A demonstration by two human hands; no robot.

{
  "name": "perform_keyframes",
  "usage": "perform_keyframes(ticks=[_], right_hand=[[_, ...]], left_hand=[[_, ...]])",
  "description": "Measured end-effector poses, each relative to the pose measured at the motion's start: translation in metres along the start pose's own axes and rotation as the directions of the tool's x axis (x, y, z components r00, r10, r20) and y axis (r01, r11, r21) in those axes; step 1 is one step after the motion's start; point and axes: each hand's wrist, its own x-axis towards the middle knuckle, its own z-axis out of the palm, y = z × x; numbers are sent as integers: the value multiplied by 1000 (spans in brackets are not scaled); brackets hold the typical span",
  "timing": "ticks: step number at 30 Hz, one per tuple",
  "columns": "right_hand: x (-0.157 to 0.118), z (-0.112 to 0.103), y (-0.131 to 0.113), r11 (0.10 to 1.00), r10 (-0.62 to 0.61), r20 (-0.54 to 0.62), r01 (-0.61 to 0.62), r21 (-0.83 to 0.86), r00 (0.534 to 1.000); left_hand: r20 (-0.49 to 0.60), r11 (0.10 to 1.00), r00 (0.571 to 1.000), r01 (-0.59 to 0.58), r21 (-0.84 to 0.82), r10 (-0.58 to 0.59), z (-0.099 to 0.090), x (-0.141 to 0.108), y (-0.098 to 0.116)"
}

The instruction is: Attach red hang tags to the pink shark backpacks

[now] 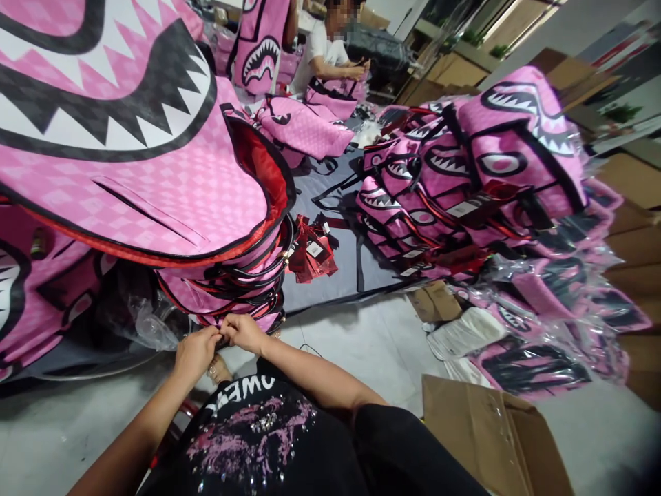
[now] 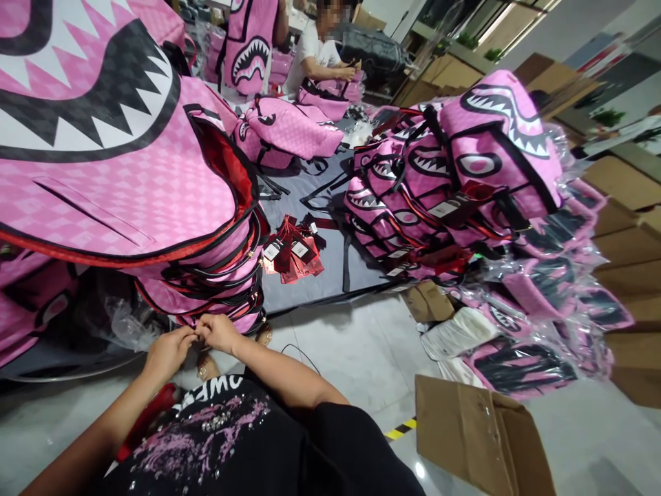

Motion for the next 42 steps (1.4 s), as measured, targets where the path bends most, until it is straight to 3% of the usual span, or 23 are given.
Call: perform_keyframes(ticks=[3, 5, 7, 9, 12, 15, 17, 19, 22, 24, 25, 28, 32, 35, 39, 40, 42], right_hand=[[-12, -7, -6, 998, -59, 22, 60, -36, 998], [-26, -25, -9, 994, -106, 94, 109, -25, 990], [-39, -62, -8, 995, -59, 84, 65, -72, 995], [-44, -119, -6, 976, 58, -104, -78, -205, 993], [-28, -228, 0, 916, 77, -460, -245, -318, 885], [10, -327, 9, 844, 61, -664, -393, -364, 745], [40, -371, 18, 800, 58, -703, -455, -392, 708], [68, -397, 28, 758, 68, -696, -491, -430, 715], [95, -416, 45, 689, 86, -653, -518, -507, 752], [101, -422, 55, 644, 64, -614, -503, -577, 787], [100, -425, 58, 621, 40, -590, -483, -618, 806], [89, -430, 59, 542, -56, -503, -397, -740, 862], [74, -433, 52, 450, -142, -352, -257, -856, 925], [57, -437, 54, 412, -167, -272, -183, -892, 948], [12, -450, 72, 399, -172, -242, -157, -903, 955], [-1, -455, 78, 411, -186, -266, -172, -896, 946], [-25, -464, 85, 515, -323, -413, -208, -832, 851]], left_hand=[[-89, 1000, 996, 14, -21, -15, 9, -3, -2], [-159, 997, 987, -13, -76, 1, 16, -11, -4], [-286, 991, 958, -57, -120, 20, 23, -21, -1], [-371, 978, 927, -121, -168, 51, 30, -26, 14], [-346, 921, 926, -259, -290, 152, 35, -12, 65], [-295, 848, 927, -341, -405, 231, 33, 32, 140], [-303, 825, 929, -335, -456, 210, 31, 71, 193], [-356, 801, 914, -356, -481, 192, 30, 110, 241], [-420, 761, 887, -403, -508, 190, 28, 170, 298], [-402, 779, 913, -298, -552, 65, 23, 215, 324], [-375, 795, 926, -192, -575, -47, 19, 241, 333], [-319, 775, 894, 49, -630, -316, 9, 318, 347], [-182, 707, 874, 225, -670, -451, 8, 392, 352], [-120, 690, 880, 267, -673, -459, 14, 411, 352], [-151, 677, 856, 270, -685, -494, 7, 406, 351], [-166, 670, 840, 276, -689, -517, 3, 401, 352], [-250, 678, 807, 233, -697, -534, -2, 385, 357]])
